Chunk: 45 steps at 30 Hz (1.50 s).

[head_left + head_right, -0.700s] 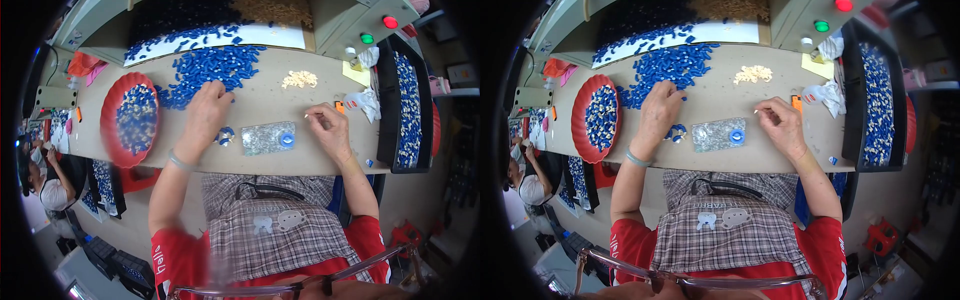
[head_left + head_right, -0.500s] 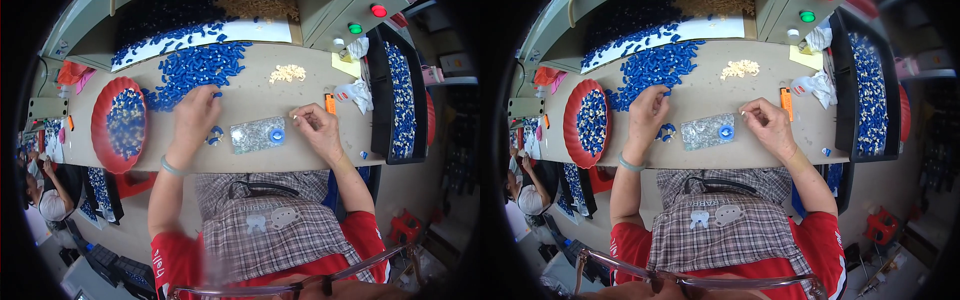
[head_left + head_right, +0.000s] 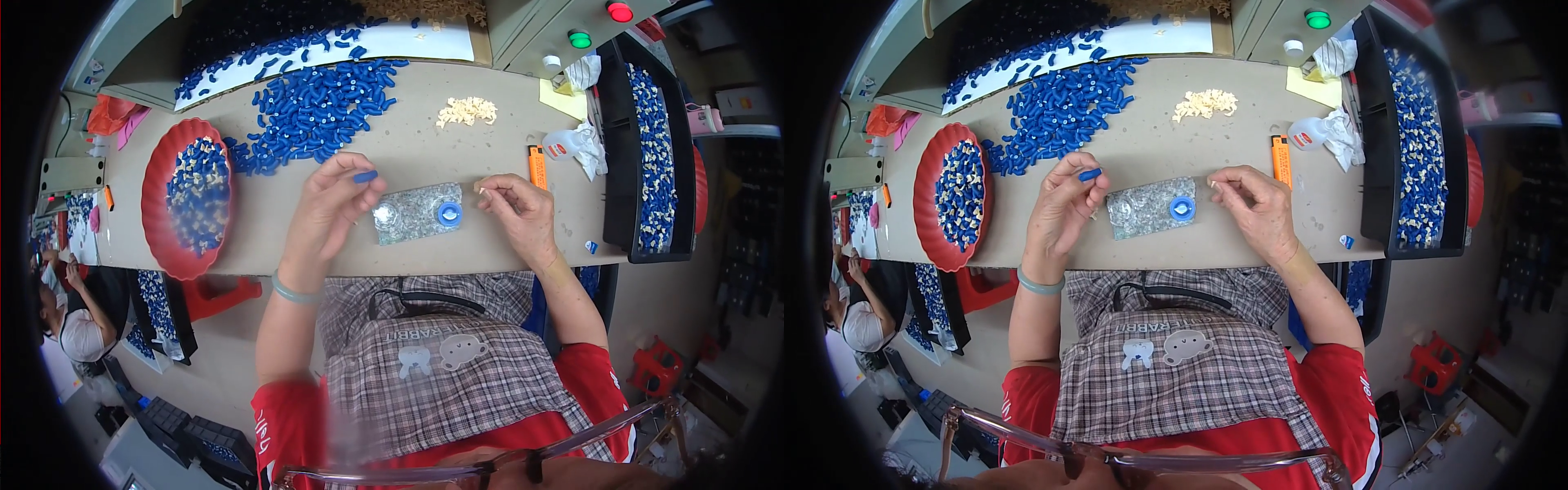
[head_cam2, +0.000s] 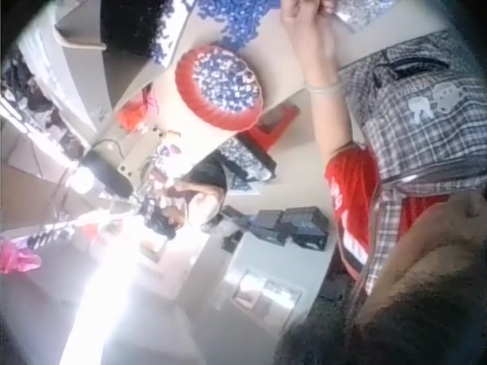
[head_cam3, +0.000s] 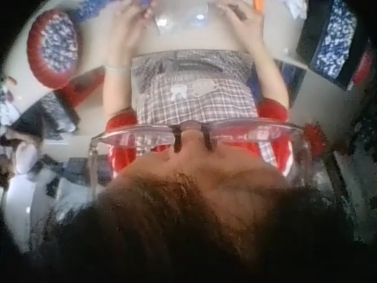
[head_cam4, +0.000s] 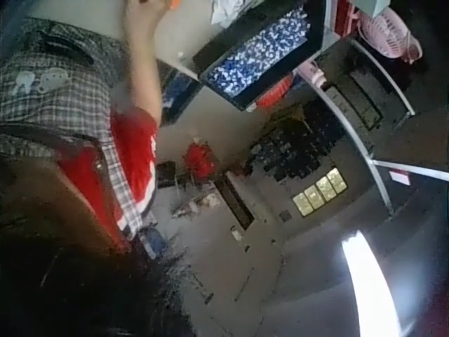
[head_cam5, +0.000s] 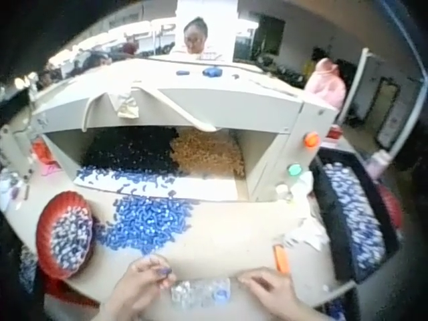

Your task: The person assembles blue plastic components by inserting white plastic pieces into them by hand.

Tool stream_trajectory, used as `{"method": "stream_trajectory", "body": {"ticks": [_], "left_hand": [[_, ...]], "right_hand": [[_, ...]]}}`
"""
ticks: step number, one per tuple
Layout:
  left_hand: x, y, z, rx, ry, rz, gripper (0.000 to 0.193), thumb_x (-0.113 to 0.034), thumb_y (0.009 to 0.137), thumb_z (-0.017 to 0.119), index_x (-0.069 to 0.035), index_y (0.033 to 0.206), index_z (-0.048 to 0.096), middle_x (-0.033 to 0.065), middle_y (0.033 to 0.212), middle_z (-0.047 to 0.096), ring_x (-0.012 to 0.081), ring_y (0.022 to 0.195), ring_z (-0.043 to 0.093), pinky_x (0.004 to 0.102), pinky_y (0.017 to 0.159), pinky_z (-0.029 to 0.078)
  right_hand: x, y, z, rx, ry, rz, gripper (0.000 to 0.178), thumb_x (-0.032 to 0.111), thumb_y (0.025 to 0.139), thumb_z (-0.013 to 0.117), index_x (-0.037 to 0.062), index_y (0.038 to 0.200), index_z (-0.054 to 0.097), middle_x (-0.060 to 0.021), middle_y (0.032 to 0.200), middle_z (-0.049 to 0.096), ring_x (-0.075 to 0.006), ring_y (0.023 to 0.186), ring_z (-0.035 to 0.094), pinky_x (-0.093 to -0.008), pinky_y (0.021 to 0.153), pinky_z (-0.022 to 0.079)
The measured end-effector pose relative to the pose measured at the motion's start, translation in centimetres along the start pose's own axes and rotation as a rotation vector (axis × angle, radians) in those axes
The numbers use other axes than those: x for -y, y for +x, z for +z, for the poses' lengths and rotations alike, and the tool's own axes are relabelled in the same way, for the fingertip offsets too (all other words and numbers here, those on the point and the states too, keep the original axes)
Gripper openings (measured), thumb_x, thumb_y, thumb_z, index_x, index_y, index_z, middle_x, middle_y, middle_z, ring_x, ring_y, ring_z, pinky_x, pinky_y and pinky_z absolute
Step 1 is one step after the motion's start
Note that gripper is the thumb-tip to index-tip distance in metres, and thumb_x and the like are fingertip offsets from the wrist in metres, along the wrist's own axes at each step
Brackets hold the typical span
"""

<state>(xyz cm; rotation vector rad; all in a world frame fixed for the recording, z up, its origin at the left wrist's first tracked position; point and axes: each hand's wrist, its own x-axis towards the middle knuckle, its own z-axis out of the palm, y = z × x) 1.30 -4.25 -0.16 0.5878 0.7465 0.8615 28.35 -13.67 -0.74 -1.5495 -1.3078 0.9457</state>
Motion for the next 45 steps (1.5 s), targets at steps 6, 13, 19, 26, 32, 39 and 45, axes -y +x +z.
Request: {"method": "stream_trajectory", "body": {"ticks": [6, 13, 19, 26, 32, 39, 45], "left_hand": [[0.6, 0.5, 0.3, 0.164, -0.2, -0.103, 0.036, 0.006, 0.091, 0.054, 0.008, 0.126, 0.06, 0.0195, 0.105, 0.069, 0.0139, 0.087, 0.064, 0.0196, 0.072, 0.053], [0.0, 0.0, 1.9, 0.007, 0.059, -0.075, 0.031, -0.009, 0.1, 0.057, 0.005, 0.128, 0.061, 0.0127, 0.099, 0.071, 0.0109, 0.081, 0.063, 0.0179, 0.07, 0.052], [0.4, -0.1, 1.2, 0.164, 0.152, -0.007, 0.021, -0.02, 0.104, 0.055, -0.002, 0.116, 0.06, 0.018, 0.102, 0.073, 0.0111, 0.079, 0.065, 0.0221, 0.067, 0.051], [0.4, -0.8, 2.4, 0.159, 0.179, 0.01, 0.015, -0.019, 0.106, 0.053, -0.007, 0.112, 0.057, 0.0201, 0.104, 0.073, 0.0131, 0.079, 0.067, 0.0219, 0.065, 0.052], [0.5, -1.5, 2.1, 0.136, 0.264, 0.077, 0.016, -0.017, 0.102, 0.057, -0.004, 0.112, 0.06, 0.0168, 0.11, 0.07, 0.0135, 0.084, 0.066, 0.0254, 0.073, 0.052], [0.9, -1.6, 1.7, 0.148, 0.295, 0.077, 0.015, -0.012, 0.099, 0.062, -0.002, 0.11, 0.064, 0.0134, 0.107, 0.07, 0.0113, 0.083, 0.063, 0.0241, 0.074, 0.051], [0.9, -1.9, 1.9, 0.148, 0.323, 0.06, 0.016, -0.011, 0.097, 0.064, -0.002, 0.11, 0.066, 0.0122, 0.106, 0.071, 0.011, 0.083, 0.062, 0.0241, 0.074, 0.049]], "right_hand": [[-0.7, 0.0, -0.3, -0.07, 0.063, -0.002, 0.005, -0.001, 0.095, 0.063, -0.0015, 0.098, 0.066, -0.0077, 0.094, 0.071, -0.0153, 0.082, 0.072, -0.0263, 0.074, 0.058], [0.2, -0.4, -0.2, -0.036, -0.058, -0.066, 0.008, -0.001, 0.09, 0.068, -0.0003, 0.098, 0.067, -0.0065, 0.092, 0.067, -0.0145, 0.076, 0.069, -0.0259, 0.071, 0.057], [1.0, -0.8, 0.5, -0.041, -0.161, -0.206, 0.013, -0.004, 0.083, 0.073, 0.0002, 0.095, 0.07, -0.0083, 0.093, 0.069, -0.0171, 0.078, 0.07, -0.0274, 0.067, 0.058], [1.1, -1.2, 0.6, -0.015, -0.442, -0.537, 0.02, -0.007, 0.075, 0.075, 0.0005, 0.093, 0.07, -0.0106, 0.092, 0.069, -0.0246, 0.078, 0.07, -0.0322, 0.067, 0.059], [0.5, -1.2, 0.9, -0.033, -0.5, -0.691, 0.021, -0.007, 0.073, 0.075, -0.0011, 0.092, 0.07, -0.0097, 0.093, 0.066, -0.0243, 0.078, 0.069, -0.0328, 0.065, 0.058], [0.3, -1.0, 1.1, -0.021, -0.537, -0.766, 0.021, -0.006, 0.072, 0.076, -0.0019, 0.091, 0.069, -0.0096, 0.092, 0.066, -0.0224, 0.076, 0.069, -0.0311, 0.061, 0.057], [1.0, -0.8, 0.7, 0.067, -0.604, -0.81, 0.02, -0.002, 0.072, 0.074, -0.0025, 0.091, 0.069, -0.0098, 0.091, 0.065, -0.0221, 0.076, 0.069, -0.0312, 0.061, 0.057]]}}
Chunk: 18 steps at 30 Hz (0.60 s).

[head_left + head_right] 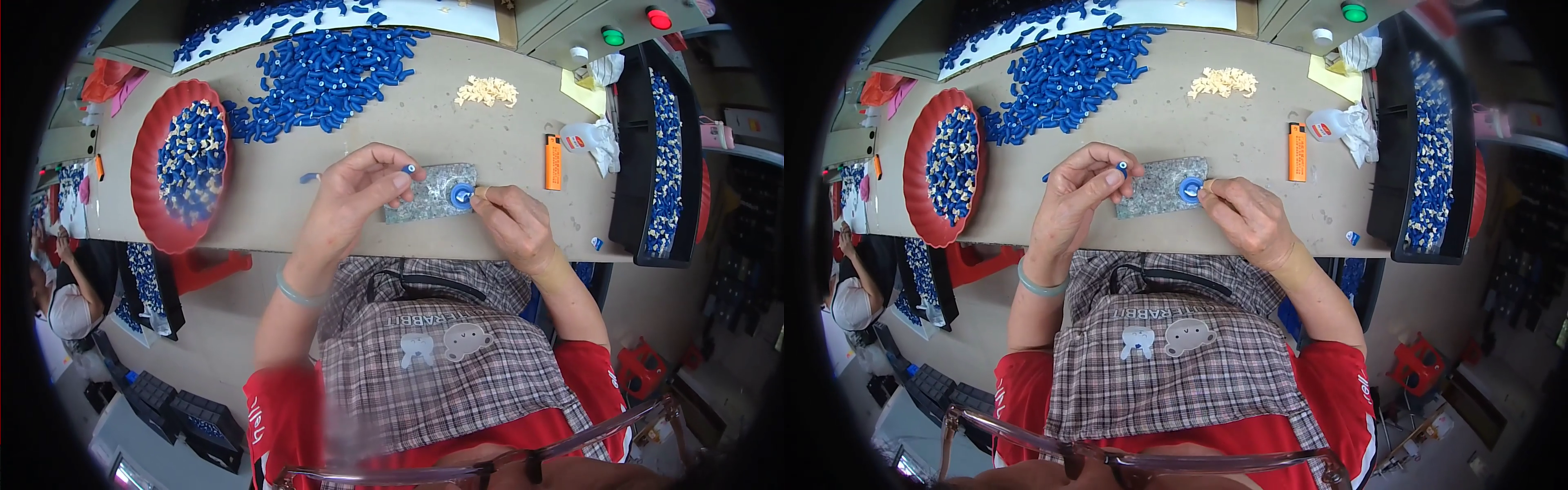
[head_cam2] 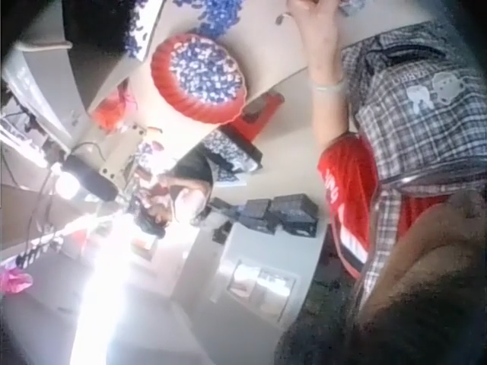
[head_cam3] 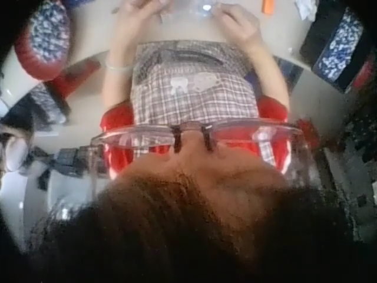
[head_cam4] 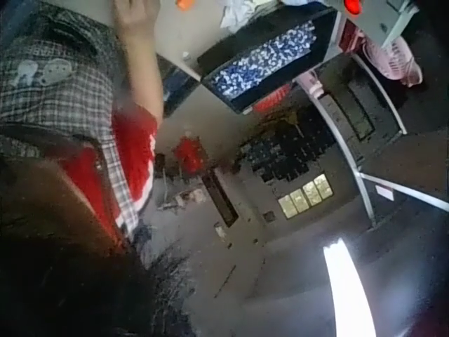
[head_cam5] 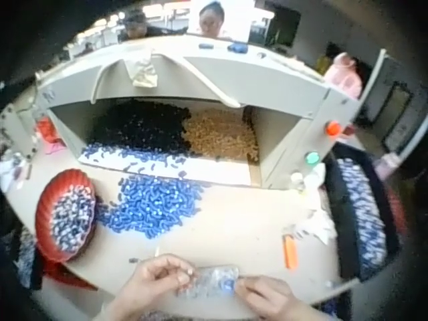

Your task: The person assembles blue plastic components by inserting white plastic pieces into them by hand.

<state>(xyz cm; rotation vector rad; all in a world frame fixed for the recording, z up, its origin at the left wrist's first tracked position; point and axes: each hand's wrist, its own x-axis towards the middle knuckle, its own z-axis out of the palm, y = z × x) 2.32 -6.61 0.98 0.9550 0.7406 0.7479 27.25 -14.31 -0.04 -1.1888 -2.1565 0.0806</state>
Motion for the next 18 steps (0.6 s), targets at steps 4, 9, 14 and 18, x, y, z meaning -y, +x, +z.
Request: {"method": "stream_trajectory", "body": {"ticks": [4, 9, 14, 18], "left_hand": [[0.2, -0.1, 0.0, 0.013, 0.013, -0.003, 0.016, -0.011, 0.096, 0.066, -0.003, 0.11, 0.067, 0.0109, 0.106, 0.072, 0.0104, 0.084, 0.063, 0.0239, 0.074, 0.049], [0.8, -0.3, 0.9, 0.038, 0.053, -0.045, 0.015, -0.007, 0.095, 0.067, -0.002, 0.11, 0.067, 0.0094, 0.104, 0.072, 0.01, 0.083, 0.065, 0.0241, 0.074, 0.053], [2.5, -0.6, 2.6, 0.063, 0.034, -0.031, 0.015, -0.004, 0.097, 0.065, 0.0, 0.112, 0.066, 0.0089, 0.102, 0.073, 0.0113, 0.082, 0.067, 0.0251, 0.075, 0.056], [2.9, -0.8, 3.6, 0.059, 0.123, 0.023, 0.016, -0.004, 0.099, 0.062, 0.002, 0.114, 0.065, 0.0091, 0.101, 0.073, 0.0119, 0.086, 0.068, 0.0249, 0.076, 0.056]], "right_hand": [[0.0, 0.3, -0.6, 0.051, -0.002, -0.034, 0.021, -0.002, 0.071, 0.074, -0.002, 0.092, 0.069, -0.0099, 0.091, 0.065, -0.0222, 0.076, 0.069, -0.0312, 0.061, 0.057], [0.0, 0.3, -0.4, -0.009, 0.02, 0.024, 0.021, -0.005, 0.071, 0.075, -0.0014, 0.091, 0.07, -0.01, 0.091, 0.066, -0.0226, 0.076, 0.069, -0.031, 0.062, 0.058], [0.9, 0.7, 0.1, -0.178, 0.208, 0.31, 0.023, -0.011, 0.073, 0.077, 0.0014, 0.092, 0.073, -0.0111, 0.091, 0.071, -0.021, 0.077, 0.071, -0.0295, 0.063, 0.058], [1.8, 1.5, -0.1, -0.241, 0.278, 0.367, 0.022, -0.01, 0.074, 0.077, 0.0018, 0.092, 0.073, -0.0113, 0.091, 0.072, -0.0194, 0.077, 0.071, -0.0282, 0.064, 0.058]]}}
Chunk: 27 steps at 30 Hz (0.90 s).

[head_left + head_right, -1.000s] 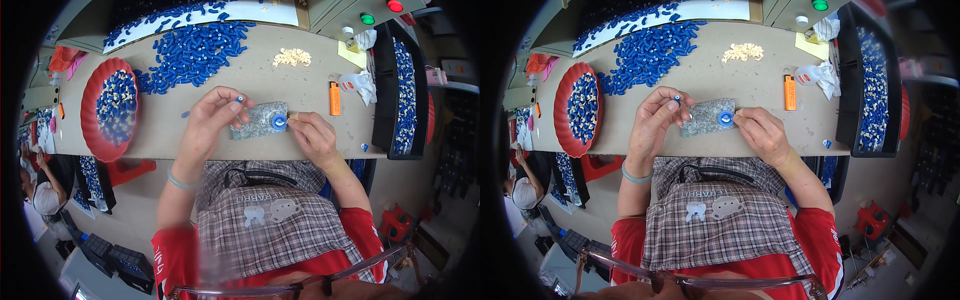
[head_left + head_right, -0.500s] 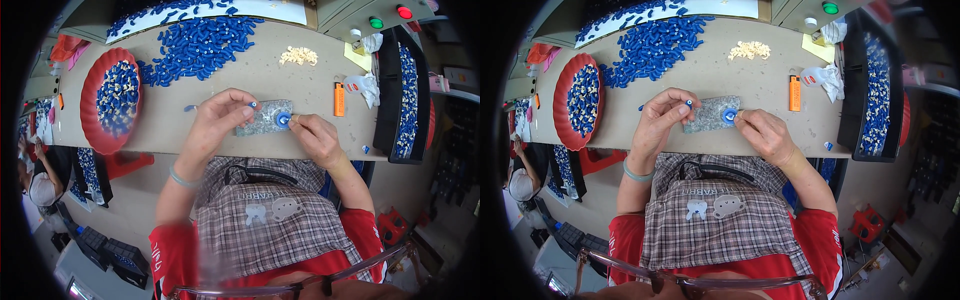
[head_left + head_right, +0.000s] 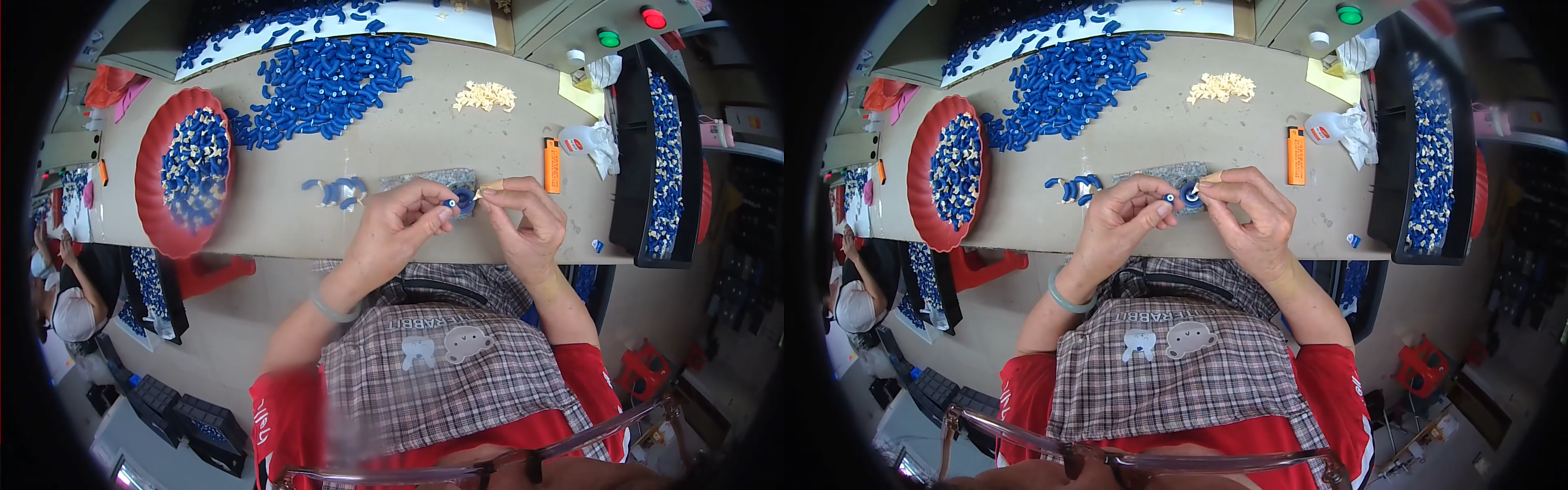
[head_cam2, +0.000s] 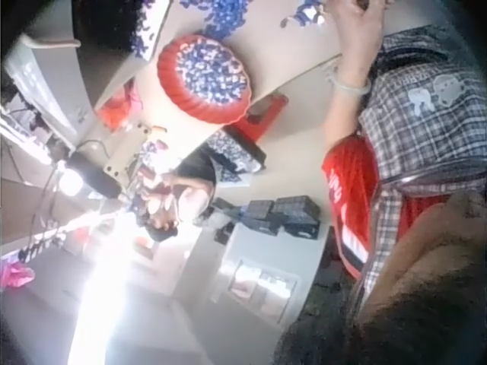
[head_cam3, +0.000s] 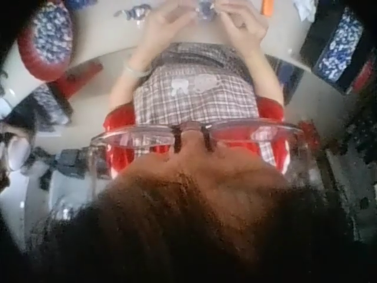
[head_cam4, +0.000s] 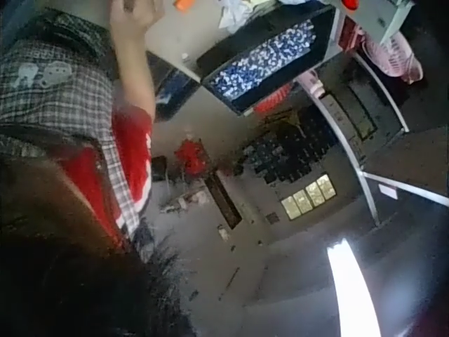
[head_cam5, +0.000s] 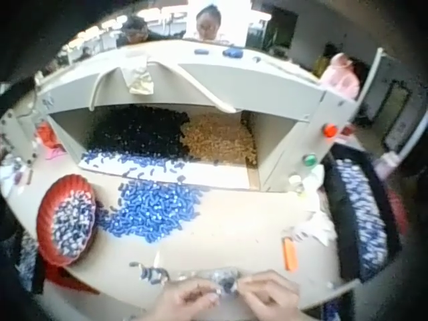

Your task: The person assembles blue plastic components by inserting white plastic pieces into them by hand.

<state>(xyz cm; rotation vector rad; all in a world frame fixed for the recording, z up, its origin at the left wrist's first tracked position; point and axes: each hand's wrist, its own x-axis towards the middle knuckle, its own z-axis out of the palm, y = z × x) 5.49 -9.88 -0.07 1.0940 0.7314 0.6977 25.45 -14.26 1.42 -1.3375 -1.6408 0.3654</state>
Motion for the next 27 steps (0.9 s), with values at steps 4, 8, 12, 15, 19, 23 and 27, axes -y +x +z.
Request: {"method": "stream_trajectory", "body": {"ticks": [4, 8, 12, 15, 19, 23, 27], "left_hand": [[-0.27, -0.08, 0.5, -0.012, 0.088, 0.024, 0.017, -0.006, 0.099, 0.063, 0.003, 0.113, 0.065, 0.0069, 0.1, 0.071, 0.0113, 0.086, 0.068, 0.0249, 0.076, 0.056], [-0.11, -0.01, 0.66, -0.009, 0.106, 0.06, 0.016, -0.005, 0.098, 0.063, 0.003, 0.111, 0.065, 0.0068, 0.099, 0.071, 0.0119, 0.085, 0.068, 0.0251, 0.074, 0.057], [0.02, 0.07, 0.71, -0.006, 0.104, 0.047, 0.016, -0.004, 0.098, 0.063, 0.003, 0.111, 0.065, 0.0071, 0.097, 0.071, 0.012, 0.084, 0.069, 0.025, 0.074, 0.057], [0.05, 0.08, 0.7, -0.008, 0.096, 0.038, 0.015, -0.003, 0.097, 0.063, 0.003, 0.111, 0.065, 0.0073, 0.097, 0.071, 0.0119, 0.084, 0.069, 0.0246, 0.074, 0.057], [0.14, 0.05, 0.7, -0.013, 0.093, 0.021, 0.014, -0.002, 0.097, 0.063, 0.003, 0.11, 0.065, 0.0075, 0.095, 0.071, 0.012, 0.085, 0.069, 0.0245, 0.074, 0.057], [0.1, -0.07, 0.82, -0.046, 0.157, 0.071, 0.013, -0.001, 0.094, 0.065, 0.004, 0.107, 0.066, 0.0089, 0.094, 0.072, 0.0131, 0.083, 0.07, 0.0255, 0.072, 0.058], [-0.37, -0.01, 1.05, -0.1, 0.415, 0.207, 0.013, 0.0, 0.089, 0.07, 0.003, 0.102, 0.067, 0.0125, 0.089, 0.072, 0.0197, 0.079, 0.073, 0.0292, 0.069, 0.059]], "right_hand": [[0.74, -0.01, 0.35, -0.019, 0.005, -0.017, 0.022, -0.01, 0.074, 0.077, 0.0012, 0.092, 0.073, -0.0114, 0.091, 0.072, -0.0195, 0.076, 0.071, -0.0278, 0.063, 0.058], [0.84, -0.27, 0.6, -0.021, -0.036, -0.095, 0.022, -0.01, 0.073, 0.077, 0.0012, 0.092, 0.072, -0.011, 0.09, 0.071, -0.0203, 0.075, 0.071, -0.0283, 0.061, 0.058], [0.7, -0.29, 0.7, -0.016, -0.087, -0.161, 0.023, -0.01, 0.073, 0.077, 0.001, 0.093, 0.072, -0.0105, 0.089, 0.07, -0.0204, 0.075, 0.071, -0.029, 0.06, 0.058], [0.64, -0.35, 0.81, -0.029, -0.108, -0.199, 0.024, -0.01, 0.072, 0.077, 0.0005, 0.093, 0.072, -0.0101, 0.089, 0.069, -0.0208, 0.074, 0.071, -0.0293, 0.06, 0.058], [0.5, -0.5, 0.89, -0.01, -0.141, -0.252, 0.025, -0.01, 0.071, 0.078, -0.0012, 0.094, 0.072, -0.0108, 0.089, 0.069, -0.0223, 0.074, 0.07, -0.0298, 0.059, 0.058], [0.58, -0.54, 0.88, 0.01, -0.173, -0.307, 0.026, -0.01, 0.071, 0.077, -0.0038, 0.096, 0.071, -0.0118, 0.09, 0.068, -0.0229, 0.073, 0.069, -0.0305, 0.059, 0.058], [0.69, -0.52, 0.77, 0.031, -0.176, -0.313, 0.027, -0.01, 0.071, 0.076, -0.005, 0.097, 0.071, -0.0121, 0.089, 0.067, -0.0229, 0.073, 0.069, -0.0307, 0.059, 0.058]]}}
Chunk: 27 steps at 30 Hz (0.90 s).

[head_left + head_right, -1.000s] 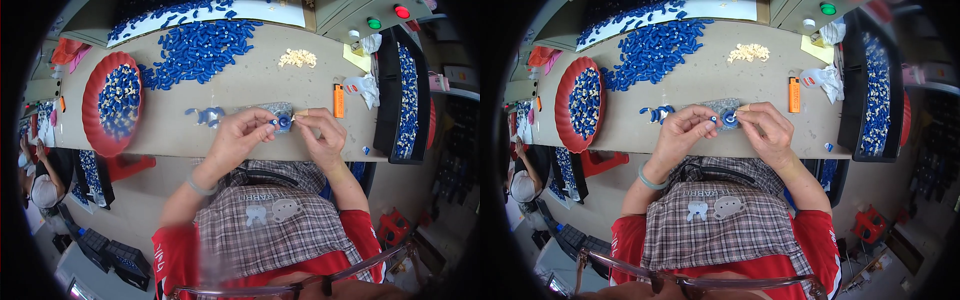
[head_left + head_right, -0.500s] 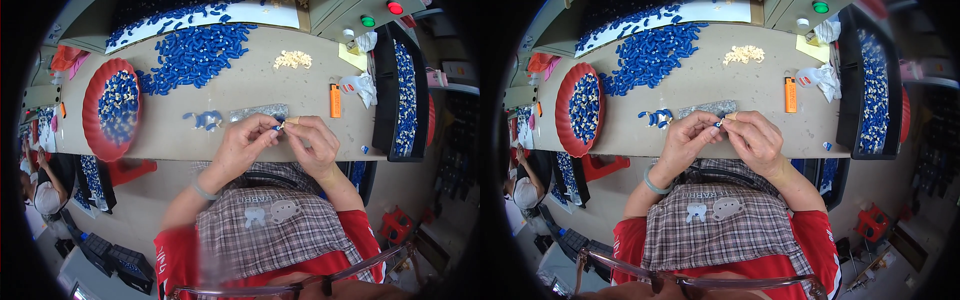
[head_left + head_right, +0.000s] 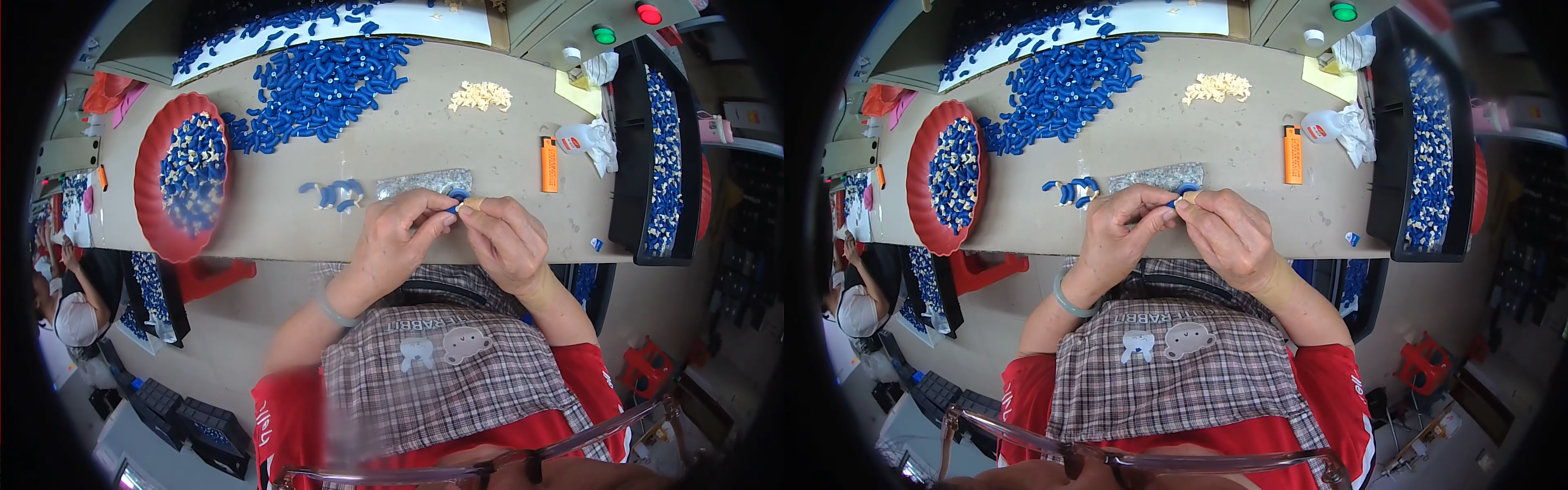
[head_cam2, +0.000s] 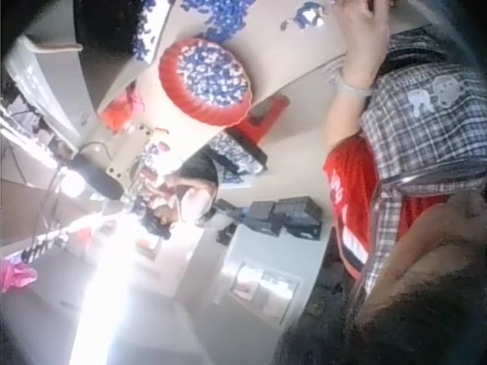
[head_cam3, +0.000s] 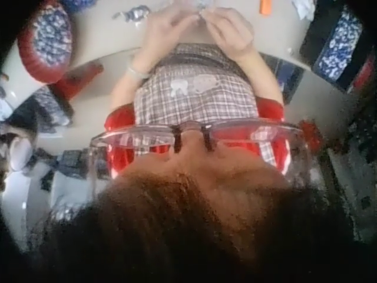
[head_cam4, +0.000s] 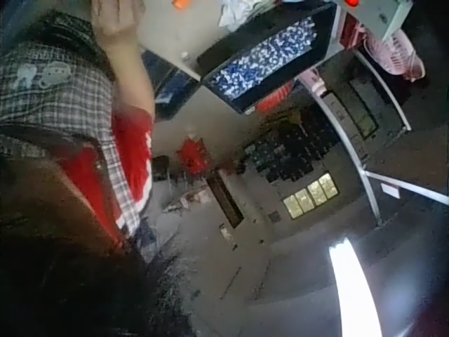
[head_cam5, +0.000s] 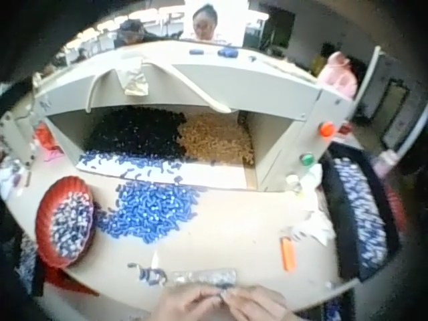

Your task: The person assembles blue plastic components by inserting white plastic pieces into them by hand.

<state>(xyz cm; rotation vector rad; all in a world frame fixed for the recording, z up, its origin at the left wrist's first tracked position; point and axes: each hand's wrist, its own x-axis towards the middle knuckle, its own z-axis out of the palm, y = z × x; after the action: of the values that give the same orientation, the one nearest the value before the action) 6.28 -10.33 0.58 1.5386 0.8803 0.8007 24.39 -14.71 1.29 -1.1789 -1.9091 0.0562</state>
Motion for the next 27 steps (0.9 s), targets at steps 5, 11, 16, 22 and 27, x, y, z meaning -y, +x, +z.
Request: {"method": "stream_trajectory", "body": {"ticks": [5, 11, 16, 22, 27], "left_hand": [[0.0, 0.1, 0.0, -0.057, 0.198, 0.214, 0.014, 0.002, 0.085, 0.071, 0.003, 0.099, 0.067, 0.0151, 0.086, 0.071, 0.0282, 0.076, 0.072, 0.0343, 0.065, 0.057], [-0.3, 0.5, 0.0, -0.062, 0.284, 0.325, 0.013, 0.005, 0.085, 0.069, 0.003, 0.097, 0.066, 0.0162, 0.084, 0.069, 0.0312, 0.074, 0.07, 0.037, 0.064, 0.056], [-0.8, 0.2, -1.5, -0.055, 0.33, 0.251, 0.012, 0.003, 0.086, 0.069, 0.002, 0.098, 0.067, 0.0158, 0.086, 0.07, 0.0319, 0.076, 0.07, 0.0382, 0.067, 0.056], [-0.2, -1.4, -7.7, -0.357, 0.627, 0.271, 0.013, 0.003, 0.086, 0.069, 0.003, 0.099, 0.067, 0.0156, 0.097, 0.069, 0.0275, 0.081, 0.068, 0.035, 0.068, 0.056], [1.5, -4.3, -12.2, -0.455, 0.833, 0.143, 0.013, 0.006, 0.087, 0.066, 0.002, 0.1, 0.067, 0.0128, 0.096, 0.064, 0.0262, 0.082, 0.065, 0.0348, 0.068, 0.053]], "right_hand": [[0.0, -0.1, 0.1, 0.026, 0.039, 0.024, 0.027, -0.011, 0.071, 0.075, -0.0056, 0.097, 0.07, -0.0128, 0.089, 0.066, -0.0239, 0.074, 0.068, -0.0314, 0.061, 0.057], [-0.1, -0.4, 0.1, 0.038, 0.067, 0.056, 0.025, -0.009, 0.073, 0.074, -0.0052, 0.097, 0.07, -0.0124, 0.09, 0.065, -0.0252, 0.076, 0.068, -0.0324, 0.064, 0.058], [-0.6, 1.1, -0.7, 0.141, 0.205, 0.112, 0.025, -0.006, 0.077, 0.073, -0.0028, 0.101, 0.071, -0.0115, 0.095, 0.066, -0.026, 0.081, 0.069, -0.0333, 0.069, 0.06], [-6.5, 2.3, -1.9, 0.199, 0.009, 0.376, 0.017, -0.001, 0.083, 0.071, 0.0032, 0.099, 0.072, -0.0104, 0.097, 0.068, -0.0269, 0.079, 0.07, -0.0369, 0.069, 0.057], [-9.5, 3.0, -0.9, 0.128, -0.24, 0.396, 0.012, 0.001, 0.085, 0.069, 0.0049, 0.097, 0.069, -0.0082, 0.097, 0.065, -0.0308, 0.079, 0.069, -0.0415, 0.07, 0.056]]}}
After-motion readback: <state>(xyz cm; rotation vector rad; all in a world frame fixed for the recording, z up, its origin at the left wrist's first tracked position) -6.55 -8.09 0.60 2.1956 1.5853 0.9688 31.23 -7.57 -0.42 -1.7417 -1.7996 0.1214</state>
